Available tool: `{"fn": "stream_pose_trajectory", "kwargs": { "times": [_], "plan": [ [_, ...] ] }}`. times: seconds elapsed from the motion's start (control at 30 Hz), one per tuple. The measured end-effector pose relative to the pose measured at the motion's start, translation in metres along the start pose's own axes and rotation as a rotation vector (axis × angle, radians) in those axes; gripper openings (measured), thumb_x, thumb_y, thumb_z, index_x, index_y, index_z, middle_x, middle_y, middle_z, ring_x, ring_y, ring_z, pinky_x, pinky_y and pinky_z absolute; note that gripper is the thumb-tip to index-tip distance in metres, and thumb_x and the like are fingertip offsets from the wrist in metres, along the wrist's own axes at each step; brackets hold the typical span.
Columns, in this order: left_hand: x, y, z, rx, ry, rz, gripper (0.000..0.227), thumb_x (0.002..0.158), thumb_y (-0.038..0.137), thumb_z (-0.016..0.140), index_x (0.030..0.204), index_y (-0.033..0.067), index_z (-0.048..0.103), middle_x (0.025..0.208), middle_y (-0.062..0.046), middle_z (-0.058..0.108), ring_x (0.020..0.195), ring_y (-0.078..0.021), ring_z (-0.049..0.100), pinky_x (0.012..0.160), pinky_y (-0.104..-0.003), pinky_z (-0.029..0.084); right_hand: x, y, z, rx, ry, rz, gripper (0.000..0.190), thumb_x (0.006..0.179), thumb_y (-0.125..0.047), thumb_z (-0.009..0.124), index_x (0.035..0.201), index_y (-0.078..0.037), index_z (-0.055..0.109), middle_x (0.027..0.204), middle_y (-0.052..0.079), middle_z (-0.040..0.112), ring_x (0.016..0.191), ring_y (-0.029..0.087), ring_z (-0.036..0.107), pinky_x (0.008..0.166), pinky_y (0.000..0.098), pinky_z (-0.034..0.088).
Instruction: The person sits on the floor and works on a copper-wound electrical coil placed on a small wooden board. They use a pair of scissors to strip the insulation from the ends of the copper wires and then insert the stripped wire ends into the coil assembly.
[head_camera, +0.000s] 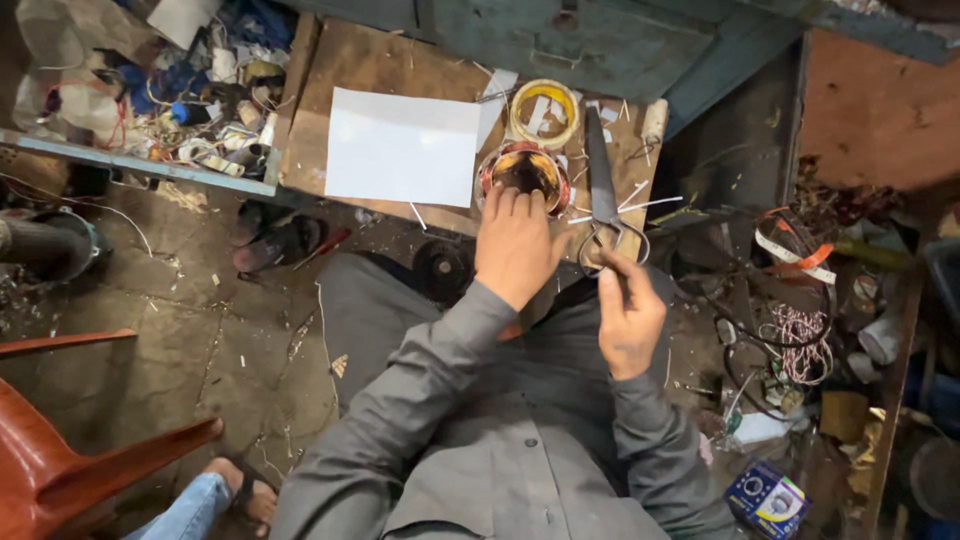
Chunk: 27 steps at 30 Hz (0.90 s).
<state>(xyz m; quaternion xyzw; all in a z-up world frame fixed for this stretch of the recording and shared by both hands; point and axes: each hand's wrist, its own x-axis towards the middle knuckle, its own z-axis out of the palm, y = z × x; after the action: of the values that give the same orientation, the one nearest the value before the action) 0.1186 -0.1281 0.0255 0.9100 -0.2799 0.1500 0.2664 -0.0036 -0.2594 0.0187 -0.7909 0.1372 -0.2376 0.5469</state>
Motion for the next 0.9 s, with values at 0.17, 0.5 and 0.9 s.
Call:
{"fn": "stream_pose_trajectory", "kwargs": {
  "times": [0.17, 0.5, 0.9],
  "plan": [
    [0.006, -0.001, 0.017, 0.161, -0.065, 0.040, 0.016, 0.084, 0.009, 0.062, 0.095, -0.0010, 0.066, 0.096, -0.019, 0.067, 0.109, -0.0370, 0.060, 0.117, -0.050, 0.036, -0.011, 0.003, 0.005, -0.096, -0.003, 0.011, 0.022, 0.102, -0.007, 0.064, 0.121, 0.002, 0.070, 0.113, 0.010, 0.075, 0.103, 0.016, 0.070, 0.092, 0.0282, 0.054],
    [0.024, -0.085, -0.017, 0.062, -0.179, 0.439, 0.025, 0.078, 0.013, 0.068, 0.102, 0.0050, 0.068, 0.112, -0.012, 0.069, 0.126, -0.0287, 0.057, 0.125, -0.051, 0.026, 0.025, -0.020, 0.029, -0.231, -0.148, -0.270, 0.035, 0.095, -0.009, 0.073, 0.130, -0.004, 0.067, 0.124, 0.015, 0.070, 0.102, 0.029, 0.071, 0.090, 0.0338, 0.057],
    [0.002, -0.093, -0.012, -0.146, -0.139, 0.362, 0.062, 0.096, 0.034, 0.071, 0.147, 0.0038, 0.052, 0.151, -0.013, 0.055, 0.149, -0.0292, 0.039, 0.126, -0.050, 0.023, 0.080, -0.014, 0.048, -0.782, -0.545, -0.517, 0.088, 0.088, -0.046, 0.074, 0.157, -0.005, 0.039, 0.164, 0.008, 0.036, 0.097, 0.035, 0.070, 0.072, 0.0414, 0.056]
  ]
}}
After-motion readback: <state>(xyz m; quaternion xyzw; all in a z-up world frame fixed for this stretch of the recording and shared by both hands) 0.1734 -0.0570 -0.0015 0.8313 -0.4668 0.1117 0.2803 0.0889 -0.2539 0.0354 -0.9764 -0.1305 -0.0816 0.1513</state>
